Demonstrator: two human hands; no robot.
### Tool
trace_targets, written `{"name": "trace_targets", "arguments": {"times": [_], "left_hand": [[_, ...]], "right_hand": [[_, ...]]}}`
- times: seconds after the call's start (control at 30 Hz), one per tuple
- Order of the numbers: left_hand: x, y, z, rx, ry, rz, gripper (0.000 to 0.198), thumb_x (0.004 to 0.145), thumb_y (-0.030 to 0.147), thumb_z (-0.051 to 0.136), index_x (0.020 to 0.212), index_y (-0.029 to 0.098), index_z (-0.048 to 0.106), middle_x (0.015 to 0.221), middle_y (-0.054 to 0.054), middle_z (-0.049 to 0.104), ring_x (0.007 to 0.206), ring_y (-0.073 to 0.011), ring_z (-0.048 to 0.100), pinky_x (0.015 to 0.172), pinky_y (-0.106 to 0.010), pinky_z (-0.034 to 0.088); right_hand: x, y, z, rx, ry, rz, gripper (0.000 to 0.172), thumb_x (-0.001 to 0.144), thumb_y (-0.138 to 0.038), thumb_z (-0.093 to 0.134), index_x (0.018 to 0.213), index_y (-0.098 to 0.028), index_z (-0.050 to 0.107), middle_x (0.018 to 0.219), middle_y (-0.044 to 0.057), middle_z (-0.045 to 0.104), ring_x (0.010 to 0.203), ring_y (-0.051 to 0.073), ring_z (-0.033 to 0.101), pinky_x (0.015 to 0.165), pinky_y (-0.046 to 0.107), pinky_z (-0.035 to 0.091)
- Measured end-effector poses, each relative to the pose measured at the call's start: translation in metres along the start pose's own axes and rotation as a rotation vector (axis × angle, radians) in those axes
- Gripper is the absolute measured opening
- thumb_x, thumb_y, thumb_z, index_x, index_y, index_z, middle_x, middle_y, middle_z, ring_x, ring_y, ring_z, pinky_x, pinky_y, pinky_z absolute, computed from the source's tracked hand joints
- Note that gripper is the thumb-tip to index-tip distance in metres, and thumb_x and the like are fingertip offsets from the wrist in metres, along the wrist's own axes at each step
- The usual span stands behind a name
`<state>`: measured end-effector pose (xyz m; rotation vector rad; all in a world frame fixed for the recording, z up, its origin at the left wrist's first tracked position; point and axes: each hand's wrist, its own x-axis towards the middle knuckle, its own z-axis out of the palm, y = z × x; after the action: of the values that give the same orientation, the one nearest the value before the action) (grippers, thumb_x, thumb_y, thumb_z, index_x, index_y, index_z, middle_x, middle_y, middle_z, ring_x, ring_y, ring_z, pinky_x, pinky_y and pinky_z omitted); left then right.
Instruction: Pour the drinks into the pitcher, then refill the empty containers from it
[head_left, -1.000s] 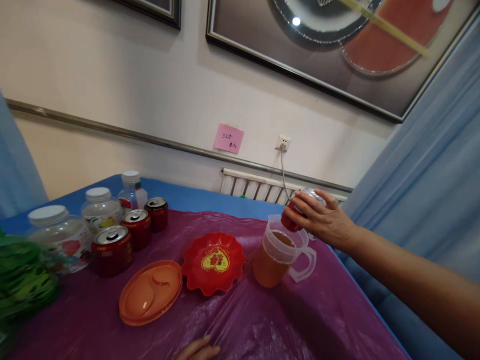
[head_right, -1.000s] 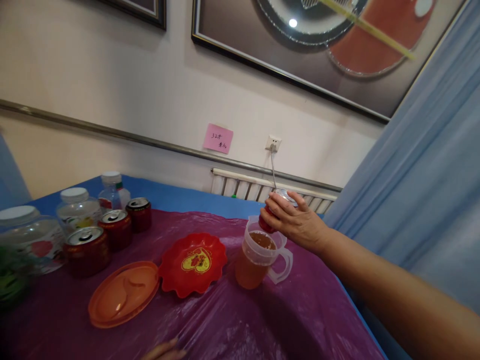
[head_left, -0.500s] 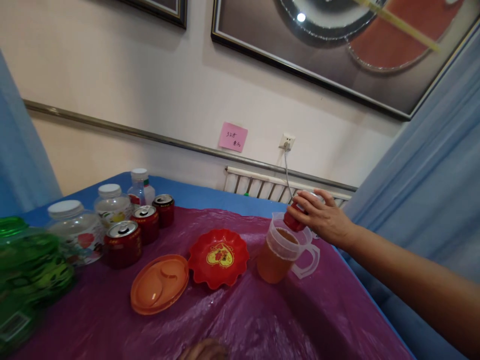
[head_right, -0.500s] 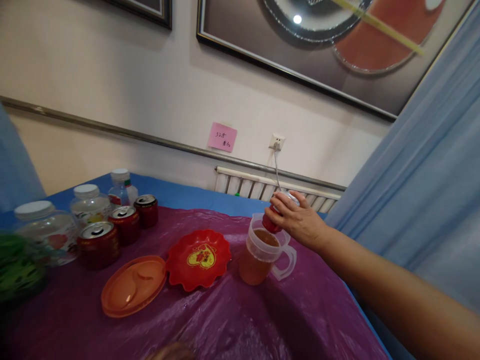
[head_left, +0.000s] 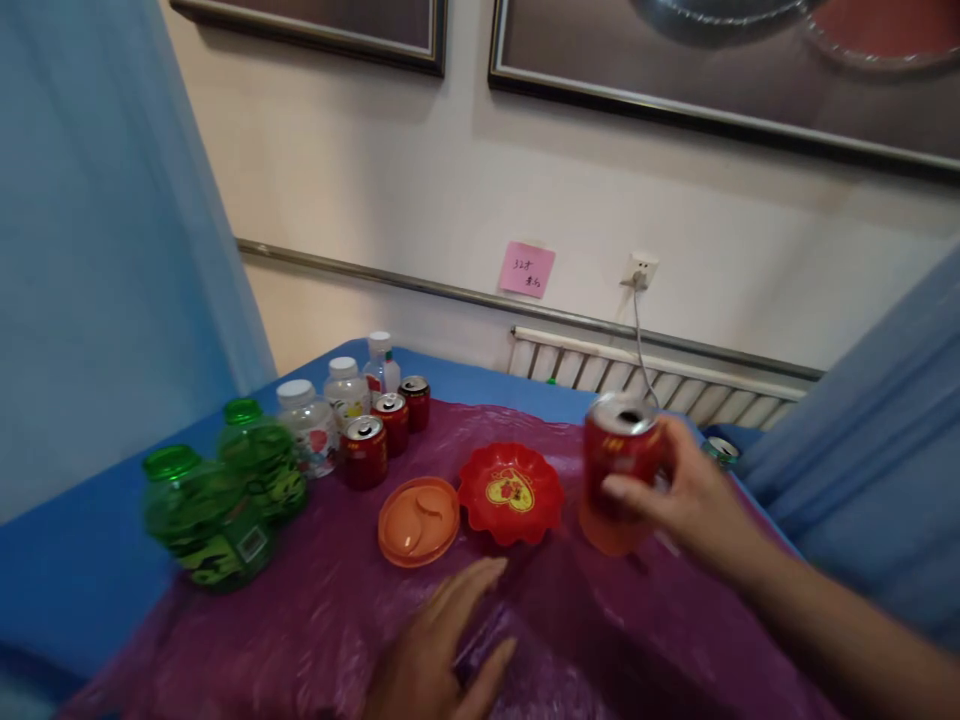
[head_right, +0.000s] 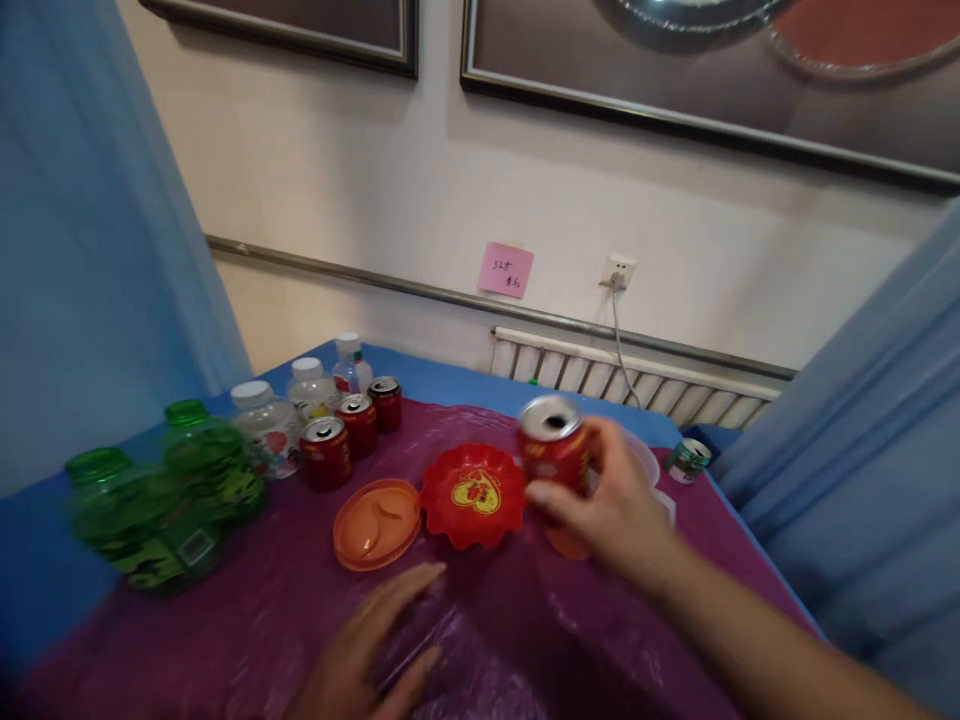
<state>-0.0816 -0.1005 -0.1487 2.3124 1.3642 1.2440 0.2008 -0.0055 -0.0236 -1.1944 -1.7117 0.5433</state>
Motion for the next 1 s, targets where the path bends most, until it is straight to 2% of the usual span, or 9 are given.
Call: {"name": "trace_targets", "arguments": {"times": [0.07, 0.1, 0.2, 0.33, 0.47, 0.6, 0.67, 0.8, 1.0], "left_hand": [[0.008, 0.004, -0.013, -0.102, 0.054, -0.129, 0.065, 0.093, 0.039, 0.07, 0.152, 0.03, 0.046, 0.141, -0.011, 0.068, 0.12, -0.0276, 0.072, 0.098, -0.038, 0.063], [0.01, 0.005, -0.018, -0.147, 0.075, -0.182, 0.069, 0.091, 0.043, 0.072, 0.153, 0.028, 0.045, 0.141, -0.012, 0.068, 0.12, -0.0294, 0.072, 0.098, -0.04, 0.063], [0.011, 0.003, -0.031, -0.201, 0.095, -0.291, 0.075, 0.084, 0.049, 0.077, 0.149, 0.023, 0.049, 0.139, -0.015, 0.068, 0.123, -0.0338, 0.07, 0.103, -0.048, 0.06], [0.009, -0.008, -0.052, -0.139, 0.09, -0.343, 0.064, 0.081, 0.045, 0.077, 0.137, 0.022, 0.058, 0.131, -0.013, 0.072, 0.118, -0.0321, 0.071, 0.102, -0.046, 0.06], [0.025, -0.028, -0.081, 0.085, 0.117, -0.407, 0.054, 0.081, 0.045, 0.074, 0.128, 0.021, 0.062, 0.127, -0.011, 0.072, 0.116, -0.0312, 0.071, 0.103, -0.046, 0.057], [0.05, -0.061, -0.1, 0.335, 0.191, -0.538, 0.065, 0.082, 0.047, 0.071, 0.136, 0.015, 0.056, 0.136, -0.017, 0.066, 0.125, -0.0367, 0.065, 0.109, -0.052, 0.051], [0.058, -0.076, -0.103, 0.401, 0.18, -0.566, 0.066, 0.085, 0.046, 0.068, 0.14, 0.013, 0.053, 0.14, -0.019, 0.063, 0.128, -0.0375, 0.063, 0.111, -0.053, 0.05], [0.065, -0.098, -0.1, 0.472, 0.175, -0.555, 0.068, 0.088, 0.045, 0.064, 0.145, 0.011, 0.048, 0.147, -0.021, 0.059, 0.135, -0.0373, 0.059, 0.114, -0.051, 0.047], [0.061, -0.123, -0.093, 0.532, 0.15, -0.577, 0.077, 0.086, 0.041, 0.063, 0.151, 0.009, 0.039, 0.153, -0.022, 0.053, 0.139, -0.0357, 0.056, 0.116, -0.049, 0.046]], "right_hand": [[-0.03, -0.01, 0.05, 0.257, -0.262, 0.073, 0.06, 0.077, -0.048, 0.081, 0.124, -0.028, 0.051, 0.117, 0.008, 0.071, 0.105, 0.029, 0.071, 0.089, 0.044, 0.058], [-0.042, -0.013, 0.073, 0.338, -0.339, 0.083, 0.064, 0.074, -0.043, 0.083, 0.127, -0.028, 0.051, 0.123, 0.008, 0.07, 0.113, 0.029, 0.069, 0.095, 0.045, 0.057], [-0.064, -0.016, 0.127, 0.422, -0.422, 0.064, 0.069, 0.066, -0.033, 0.087, 0.126, -0.026, 0.053, 0.126, 0.008, 0.069, 0.119, 0.03, 0.065, 0.104, 0.047, 0.051], [-0.074, -0.015, 0.161, 0.505, -0.506, 0.043, 0.068, 0.07, -0.033, 0.083, 0.13, -0.026, 0.052, 0.127, 0.008, 0.068, 0.116, 0.028, 0.065, 0.102, 0.045, 0.051], [-0.094, -0.003, 0.175, 0.382, -0.546, 0.11, 0.074, 0.071, -0.031, 0.082, 0.138, -0.027, 0.05, 0.137, 0.01, 0.063, 0.126, 0.03, 0.06, 0.109, 0.049, 0.045], [-0.123, 0.022, 0.177, 0.262, -0.787, 0.252, 0.061, 0.074, -0.027, 0.077, 0.132, -0.026, 0.058, 0.121, 0.008, 0.07, 0.11, 0.028, 0.067, 0.096, 0.043, 0.051], [-0.133, 0.033, 0.175, 0.232, -0.873, 0.242, 0.06, 0.071, -0.025, 0.079, 0.128, -0.027, 0.061, 0.121, 0.008, 0.07, 0.11, 0.029, 0.067, 0.095, 0.041, 0.05], [-0.141, 0.044, 0.169, 0.221, -0.873, 0.207, 0.054, 0.069, -0.02, 0.079, 0.12, -0.027, 0.066, 0.119, 0.004, 0.071, 0.108, 0.025, 0.067, 0.094, 0.035, 0.049], [-0.141, 0.047, 0.161, 0.188, -0.958, 0.173, 0.05, 0.073, -0.032, 0.085, 0.12, -0.025, 0.068, 0.121, 0.007, 0.071, 0.109, 0.025, 0.067, 0.096, 0.032, 0.05]]}}
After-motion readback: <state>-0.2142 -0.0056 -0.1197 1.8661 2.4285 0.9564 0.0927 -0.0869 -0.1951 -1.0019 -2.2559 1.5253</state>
